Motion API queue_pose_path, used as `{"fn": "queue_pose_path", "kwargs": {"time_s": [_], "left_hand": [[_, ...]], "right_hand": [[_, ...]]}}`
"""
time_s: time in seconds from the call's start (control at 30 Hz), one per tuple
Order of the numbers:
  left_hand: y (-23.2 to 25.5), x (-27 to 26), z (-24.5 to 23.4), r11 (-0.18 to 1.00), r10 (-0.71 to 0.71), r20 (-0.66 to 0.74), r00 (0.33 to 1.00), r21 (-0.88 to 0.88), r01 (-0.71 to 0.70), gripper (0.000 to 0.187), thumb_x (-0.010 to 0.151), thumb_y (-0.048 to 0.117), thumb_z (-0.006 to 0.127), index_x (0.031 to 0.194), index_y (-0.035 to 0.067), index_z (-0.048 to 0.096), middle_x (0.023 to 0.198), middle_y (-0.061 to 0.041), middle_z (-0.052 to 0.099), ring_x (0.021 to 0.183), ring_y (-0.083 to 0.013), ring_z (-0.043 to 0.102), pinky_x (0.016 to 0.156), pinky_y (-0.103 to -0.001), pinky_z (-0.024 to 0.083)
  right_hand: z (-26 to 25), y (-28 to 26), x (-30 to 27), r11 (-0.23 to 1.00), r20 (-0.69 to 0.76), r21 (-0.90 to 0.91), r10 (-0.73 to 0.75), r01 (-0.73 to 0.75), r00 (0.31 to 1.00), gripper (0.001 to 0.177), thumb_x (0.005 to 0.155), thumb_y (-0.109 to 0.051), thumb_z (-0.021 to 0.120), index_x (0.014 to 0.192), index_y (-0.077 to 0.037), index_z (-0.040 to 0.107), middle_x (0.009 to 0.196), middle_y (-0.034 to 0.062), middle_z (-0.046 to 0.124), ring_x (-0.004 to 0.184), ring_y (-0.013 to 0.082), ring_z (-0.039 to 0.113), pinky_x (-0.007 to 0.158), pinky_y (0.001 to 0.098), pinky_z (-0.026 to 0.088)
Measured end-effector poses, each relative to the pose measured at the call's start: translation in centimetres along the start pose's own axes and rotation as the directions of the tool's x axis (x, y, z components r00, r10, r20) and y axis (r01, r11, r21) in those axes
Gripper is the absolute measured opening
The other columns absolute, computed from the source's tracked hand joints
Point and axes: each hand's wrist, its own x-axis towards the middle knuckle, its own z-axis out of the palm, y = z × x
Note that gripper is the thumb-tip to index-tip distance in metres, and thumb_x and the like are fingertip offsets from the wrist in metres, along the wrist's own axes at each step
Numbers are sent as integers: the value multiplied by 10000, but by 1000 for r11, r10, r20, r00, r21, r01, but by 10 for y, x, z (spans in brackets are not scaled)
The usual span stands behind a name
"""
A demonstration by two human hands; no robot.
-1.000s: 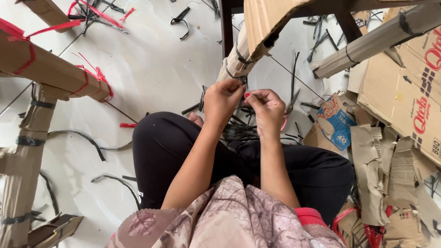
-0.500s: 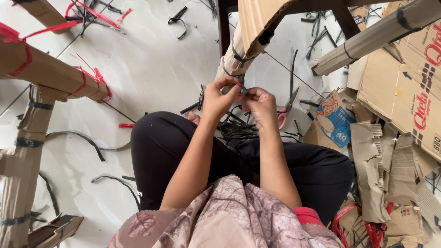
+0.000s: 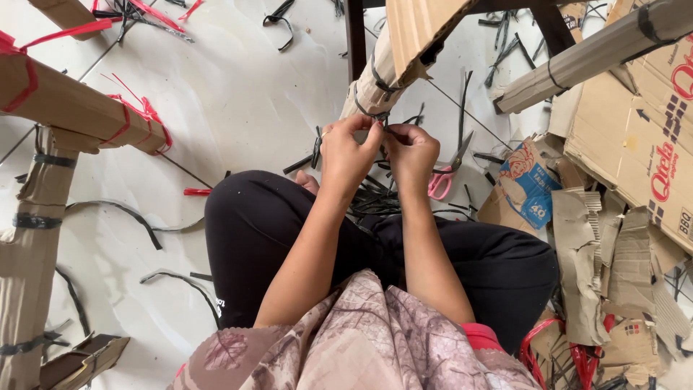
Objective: Wrapping furniture components with cardboard and securing them with plastic ties and scissors.
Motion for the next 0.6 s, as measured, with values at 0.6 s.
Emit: {"fn": "queue_pose_path", "kwargs": {"time_s": [0.6], "left_hand": [[-5,7,-7,988,138,39,990,58,-140,246,897,405,670,949,185,769,1001,-76,712,1068,-347,675,951,-502,533]], "right_hand": [[-14,4,9,917,243,381,25,-119,970,114,914,-94,799,981,-4,777,689,132,686,540,120,598,447,252,519]]}}
